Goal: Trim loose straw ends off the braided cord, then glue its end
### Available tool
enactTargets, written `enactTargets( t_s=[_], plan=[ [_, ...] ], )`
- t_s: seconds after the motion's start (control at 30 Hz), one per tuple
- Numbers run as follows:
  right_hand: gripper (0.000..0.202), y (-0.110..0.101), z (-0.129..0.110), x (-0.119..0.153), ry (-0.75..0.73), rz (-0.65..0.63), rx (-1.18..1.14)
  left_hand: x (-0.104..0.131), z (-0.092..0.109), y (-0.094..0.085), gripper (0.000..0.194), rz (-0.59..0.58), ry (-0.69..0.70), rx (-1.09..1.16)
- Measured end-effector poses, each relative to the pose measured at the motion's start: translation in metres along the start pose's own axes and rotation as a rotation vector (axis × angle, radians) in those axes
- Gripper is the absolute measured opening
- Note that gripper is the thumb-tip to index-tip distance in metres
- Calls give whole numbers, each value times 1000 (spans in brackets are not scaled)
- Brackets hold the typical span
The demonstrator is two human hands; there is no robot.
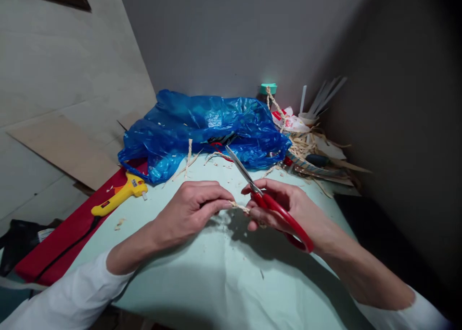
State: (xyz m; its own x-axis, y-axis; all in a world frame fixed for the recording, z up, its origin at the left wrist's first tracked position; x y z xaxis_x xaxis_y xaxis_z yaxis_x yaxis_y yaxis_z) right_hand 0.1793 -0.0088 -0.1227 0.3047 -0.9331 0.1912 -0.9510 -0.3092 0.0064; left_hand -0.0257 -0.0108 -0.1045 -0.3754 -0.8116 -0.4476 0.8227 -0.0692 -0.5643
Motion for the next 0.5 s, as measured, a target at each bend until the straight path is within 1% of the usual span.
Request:
enactTargets(
  t_s=[0.17,0.27,0.37,0.5],
  plan=[
    [38,-7,2,1,-36,-81,-58,1,-5,-5,24,-95,-223,148],
    [40,-10,1,2,-34,-86,-83,0,-7,-8,26,-125,-297,232],
    [42,-11,-2,3,-13,-49,-100,1,-7,-9,28,-154,-333,258],
    [42,-11,-3,3,-28,59,-92,3,-9,-9,32,-204,-431,319]
  ],
)
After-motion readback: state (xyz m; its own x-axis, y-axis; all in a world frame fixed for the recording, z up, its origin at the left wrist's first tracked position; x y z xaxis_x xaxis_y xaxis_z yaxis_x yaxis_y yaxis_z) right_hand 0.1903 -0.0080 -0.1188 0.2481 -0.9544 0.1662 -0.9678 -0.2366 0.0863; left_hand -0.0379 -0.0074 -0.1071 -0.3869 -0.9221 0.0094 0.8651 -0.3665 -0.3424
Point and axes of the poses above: each hand's wrist, its own x-axis away from the middle knuckle, its own y-axis out of the palm, z = x × y, the point moved 2 cm from there along -x, towards the middle knuckle, and after that the axes turned 10 degrees about z, right-handed, at the moved point
